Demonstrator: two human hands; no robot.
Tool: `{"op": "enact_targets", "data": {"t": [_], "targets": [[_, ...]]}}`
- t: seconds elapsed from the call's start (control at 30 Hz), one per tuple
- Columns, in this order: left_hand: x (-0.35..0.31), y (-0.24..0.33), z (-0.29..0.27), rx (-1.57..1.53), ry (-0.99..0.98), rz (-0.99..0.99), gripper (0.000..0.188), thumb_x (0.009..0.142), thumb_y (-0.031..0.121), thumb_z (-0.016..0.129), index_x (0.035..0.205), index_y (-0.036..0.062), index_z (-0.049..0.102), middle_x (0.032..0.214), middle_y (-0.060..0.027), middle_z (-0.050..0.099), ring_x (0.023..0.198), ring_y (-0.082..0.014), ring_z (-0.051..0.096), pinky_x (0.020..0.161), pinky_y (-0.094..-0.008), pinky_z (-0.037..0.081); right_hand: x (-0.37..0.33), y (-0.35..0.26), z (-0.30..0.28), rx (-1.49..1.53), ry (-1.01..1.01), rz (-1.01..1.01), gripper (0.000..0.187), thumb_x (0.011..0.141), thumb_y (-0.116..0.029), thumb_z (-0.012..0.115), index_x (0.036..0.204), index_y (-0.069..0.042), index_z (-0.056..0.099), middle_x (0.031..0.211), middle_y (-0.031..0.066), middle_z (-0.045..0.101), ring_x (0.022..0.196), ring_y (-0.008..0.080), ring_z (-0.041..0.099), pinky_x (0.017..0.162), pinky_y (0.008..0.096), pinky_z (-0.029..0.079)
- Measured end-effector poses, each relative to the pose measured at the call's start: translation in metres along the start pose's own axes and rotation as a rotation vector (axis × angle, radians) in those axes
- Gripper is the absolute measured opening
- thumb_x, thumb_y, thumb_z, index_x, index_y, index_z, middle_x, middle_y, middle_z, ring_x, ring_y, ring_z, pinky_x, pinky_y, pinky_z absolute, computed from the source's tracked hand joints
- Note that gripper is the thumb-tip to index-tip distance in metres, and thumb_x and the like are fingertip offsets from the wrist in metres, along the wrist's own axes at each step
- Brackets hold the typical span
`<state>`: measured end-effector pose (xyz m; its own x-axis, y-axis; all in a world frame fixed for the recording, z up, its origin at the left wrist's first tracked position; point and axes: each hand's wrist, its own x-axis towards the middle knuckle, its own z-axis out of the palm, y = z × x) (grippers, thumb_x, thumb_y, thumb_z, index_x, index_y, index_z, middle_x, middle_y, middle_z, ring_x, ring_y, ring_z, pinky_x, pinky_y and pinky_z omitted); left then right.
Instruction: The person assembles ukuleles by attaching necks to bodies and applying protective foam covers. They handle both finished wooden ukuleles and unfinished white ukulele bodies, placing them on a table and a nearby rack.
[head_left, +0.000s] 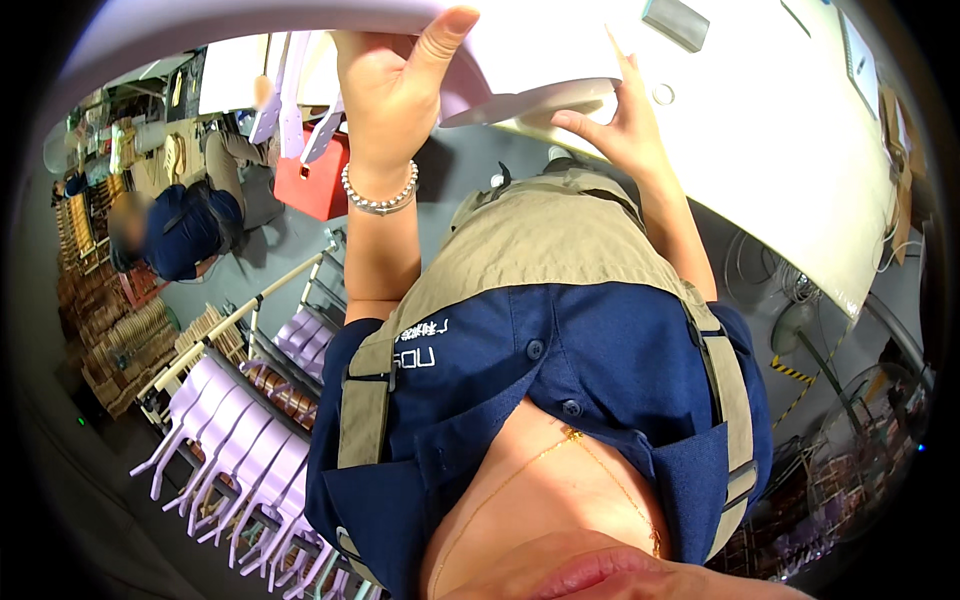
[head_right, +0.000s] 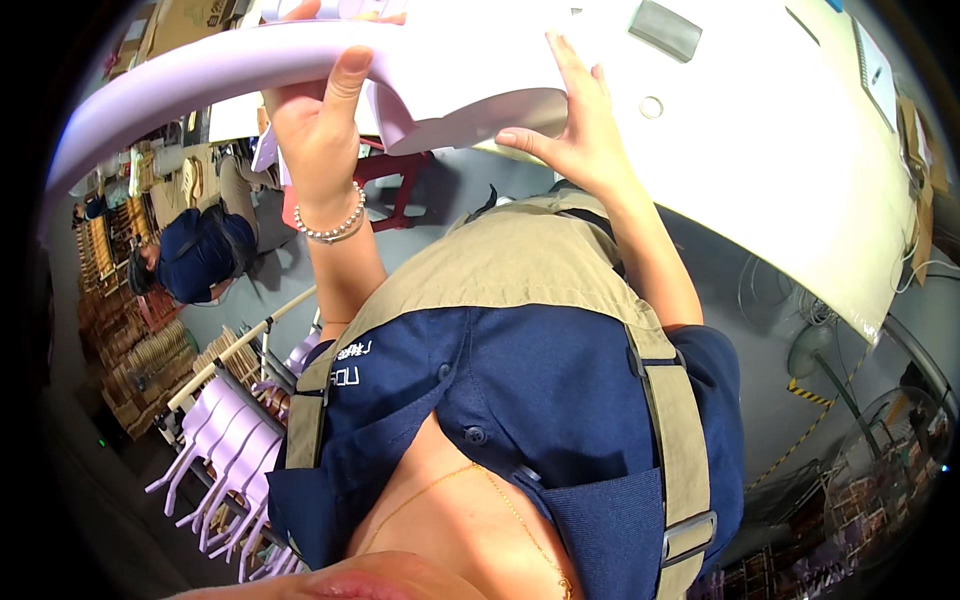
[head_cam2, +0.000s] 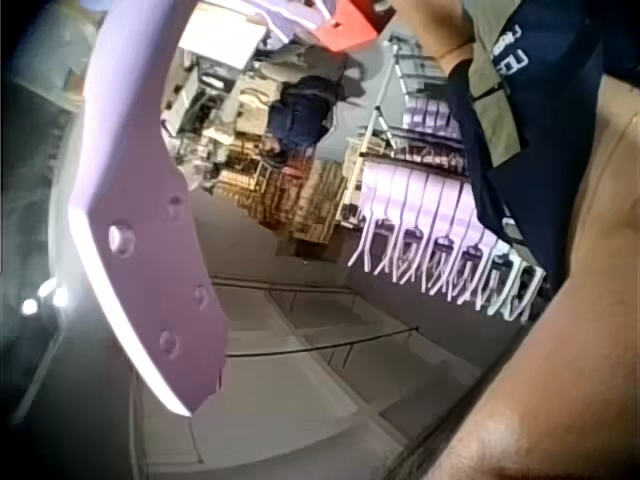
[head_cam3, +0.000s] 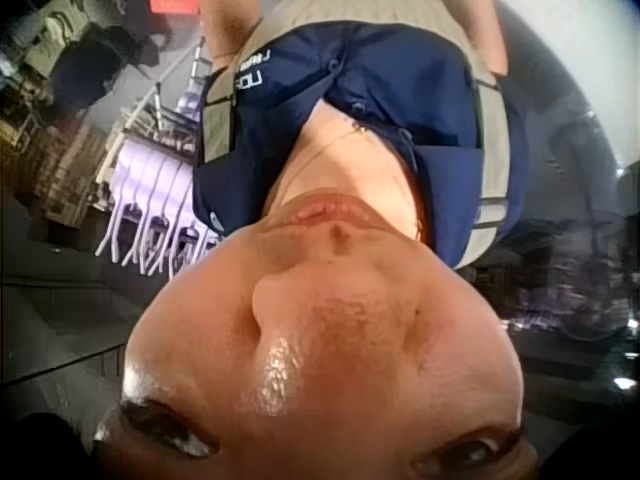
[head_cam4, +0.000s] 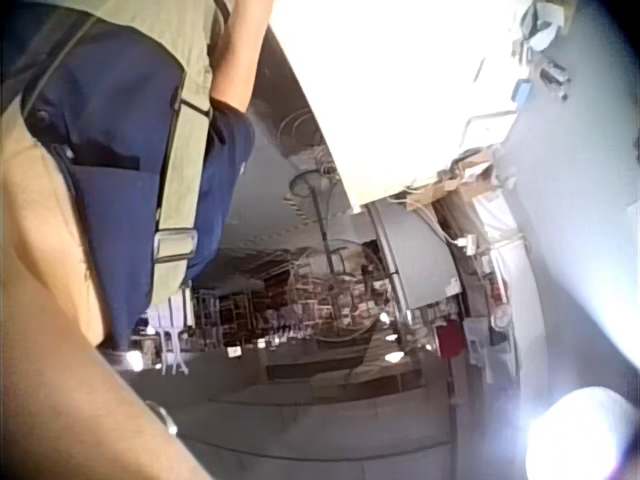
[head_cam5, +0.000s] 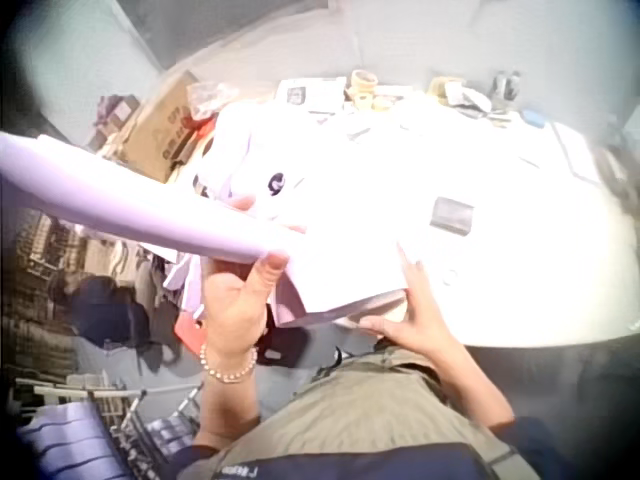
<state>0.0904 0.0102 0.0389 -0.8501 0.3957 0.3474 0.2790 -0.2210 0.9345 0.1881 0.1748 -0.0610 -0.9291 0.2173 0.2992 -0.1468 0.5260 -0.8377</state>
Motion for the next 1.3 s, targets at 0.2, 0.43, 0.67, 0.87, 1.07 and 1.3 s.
{"op": "enact_targets", "data": {"t": [0.2, 0.43, 0.67, 0.87, 1.07, 1.3], "targets": [[0.019, -0.006, 0.018, 0.039, -0.108, -0.01, 0.046, 0.079, 0.005, 0.06, 0.119, -0.0017, 0.036, 0.098, -0.0095, 0.056, 0.091, -0.0154, 0.053, 0.081, -0.0262, 0.041, -0.002, 0.008, 0.002, 0.453, 0.109, 0.216, 0.089, 0.062, -0.032, 0.076, 0.132, -0.005, 0.027, 0.124, 0.0166, 0.04, 0.116, 0.0251, 0.039, 0.098, 0.0374, 0.028], [0.054, -0.006, 0.048, 0.221, -0.267, -0.005, 0.027, 0.079, 0.01, 0.062, 0.099, -0.0022, 0.047, 0.087, -0.0052, 0.053, 0.077, -0.0114, 0.05, 0.069, -0.0231, 0.041, 0.002, 0.018, -0.004, 0.589, 0.238, 0.238, 0.06, 0.071, -0.03, 0.07, 0.116, -0.002, 0.042, 0.103, 0.01, 0.053, 0.098, 0.0183, 0.049, 0.087, 0.0305, 0.036], [0.063, 0.005, 0.082, 0.332, -0.4, -0.063, 0.025, 0.079, 0.007, 0.06, 0.096, -0.0013, 0.044, 0.073, -0.0027, 0.048, 0.06, -0.0094, 0.049, 0.052, -0.0219, 0.043, -0.008, 0.024, -0.011, 0.6, 0.357, 0.256, 0.048, 0.072, -0.035, 0.069, 0.1, -0.001, 0.051, 0.095, 0.0073, 0.056, 0.094, 0.0161, 0.05, 0.086, 0.0307, 0.036], [0.061, 0.003, 0.093, 0.18, -0.426, -0.166, 0.023, 0.08, 0.006, 0.058, 0.094, -0.0025, 0.043, 0.068, -0.0025, 0.045, 0.048, -0.011, 0.051, 0.04, -0.0235, 0.044, -0.013, 0.031, -0.009, 0.626, 0.386, 0.266, 0.05, 0.07, -0.036, 0.07, 0.103, -0.003, 0.049, 0.097, 0.0075, 0.054, 0.096, 0.0179, 0.049, 0.086, 0.0317, 0.037], [0.054, 0.02, 0.098, 0.237, -0.469, -0.173, 0.023, 0.08, 0.007, 0.058, 0.095, -0.0025, 0.043, 0.067, -0.0045, 0.049, 0.045, -0.0117, 0.052, 0.041, -0.0239, 0.044, -0.02, 0.036, -0.002, 0.608, 0.448, 0.239, 0.051, 0.071, -0.035, 0.069, 0.103, -0.001, 0.049, 0.096, 0.0084, 0.055, 0.093, 0.0181, 0.051, 0.084, 0.0305, 0.038], [0.052, 0.005, 0.103, 0.449, -0.54, 0.345, 0.028, 0.075, 0.013, 0.067, 0.09, -0.0004, 0.048, 0.071, -0.0043, 0.055, 0.061, -0.0081, 0.051, 0.053, -0.0207, 0.042, -0.033, 0.039, 0.007, 0.532, 0.58, 0.176, 0.04, 0.077, -0.035, 0.063, 0.09, 0.0, 0.049, 0.088, 0.008, 0.055, 0.084, 0.0148, 0.049, 0.08, 0.0288, 0.037]]}}
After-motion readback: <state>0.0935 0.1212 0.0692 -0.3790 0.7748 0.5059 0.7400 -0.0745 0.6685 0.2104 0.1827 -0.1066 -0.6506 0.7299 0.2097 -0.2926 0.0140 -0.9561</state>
